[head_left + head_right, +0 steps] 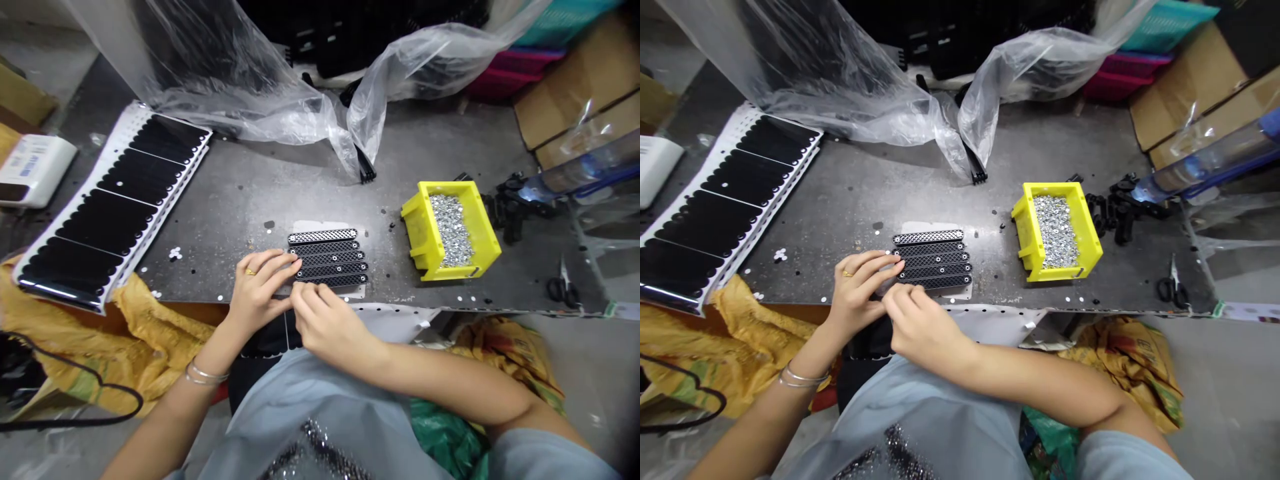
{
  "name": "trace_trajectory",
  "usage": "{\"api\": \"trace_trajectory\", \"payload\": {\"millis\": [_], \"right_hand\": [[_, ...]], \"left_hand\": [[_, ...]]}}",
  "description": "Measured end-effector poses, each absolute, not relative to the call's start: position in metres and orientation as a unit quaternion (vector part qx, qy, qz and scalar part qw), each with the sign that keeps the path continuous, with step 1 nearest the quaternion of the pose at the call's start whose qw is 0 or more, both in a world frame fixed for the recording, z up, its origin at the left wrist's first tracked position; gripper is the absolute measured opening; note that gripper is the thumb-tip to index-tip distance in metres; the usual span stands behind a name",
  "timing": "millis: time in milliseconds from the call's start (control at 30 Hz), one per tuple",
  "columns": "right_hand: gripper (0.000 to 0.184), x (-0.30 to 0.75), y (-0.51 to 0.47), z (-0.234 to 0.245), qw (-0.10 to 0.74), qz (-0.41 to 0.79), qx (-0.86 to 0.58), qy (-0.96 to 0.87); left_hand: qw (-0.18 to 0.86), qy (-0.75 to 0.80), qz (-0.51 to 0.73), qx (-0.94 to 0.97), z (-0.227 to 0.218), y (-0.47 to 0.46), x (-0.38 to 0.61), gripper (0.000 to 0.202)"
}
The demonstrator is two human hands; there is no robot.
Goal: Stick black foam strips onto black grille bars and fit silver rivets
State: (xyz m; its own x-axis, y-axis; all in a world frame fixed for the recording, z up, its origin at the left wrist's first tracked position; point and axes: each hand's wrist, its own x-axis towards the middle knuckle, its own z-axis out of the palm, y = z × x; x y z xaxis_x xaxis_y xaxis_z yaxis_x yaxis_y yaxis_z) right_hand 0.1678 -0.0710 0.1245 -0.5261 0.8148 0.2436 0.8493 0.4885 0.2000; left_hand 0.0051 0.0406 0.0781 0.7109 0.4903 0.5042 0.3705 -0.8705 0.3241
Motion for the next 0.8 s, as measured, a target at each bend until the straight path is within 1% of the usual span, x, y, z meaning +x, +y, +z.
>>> {"api": "trace_trajectory", "payload": {"millis": [100, 300, 467, 633, 700, 800], "right_hand": [[0.028, 0.174, -0.069, 0.121, 0.085, -0.112, -0.467, -0.873], [0.026, 0.172, -0.068, 0.12, 0.076, -0.112, -0.462, -0.877], [0.026, 0.181, -0.066, 0.117, 0.123, -0.074, -0.48, -0.865], [0.025, 0.17, -0.057, 0.126, 0.099, -0.087, -0.458, -0.879], [0.025, 0.174, -0.064, 0.129, 0.127, -0.049, -0.483, -0.865], [0.025, 0.2, -0.089, 0.127, 0.236, 0.059, -0.534, -0.81]], "left_hand": [[0.104, 0.228, 0.3, 0.921, 0.078, 0.04, 0.005, 0.041], [0.105, 0.234, 0.303, 0.918, 0.077, 0.041, 0.006, 0.037], [0.099, 0.226, 0.296, 0.923, 0.077, 0.041, 0.006, 0.037], [0.091, 0.226, 0.308, 0.92, 0.075, 0.042, 0.007, 0.031], [0.086, 0.228, 0.305, 0.921, 0.075, 0.043, 0.007, 0.032], [0.073, 0.23, 0.299, 0.923, 0.079, 0.04, 0.006, 0.037]]}}
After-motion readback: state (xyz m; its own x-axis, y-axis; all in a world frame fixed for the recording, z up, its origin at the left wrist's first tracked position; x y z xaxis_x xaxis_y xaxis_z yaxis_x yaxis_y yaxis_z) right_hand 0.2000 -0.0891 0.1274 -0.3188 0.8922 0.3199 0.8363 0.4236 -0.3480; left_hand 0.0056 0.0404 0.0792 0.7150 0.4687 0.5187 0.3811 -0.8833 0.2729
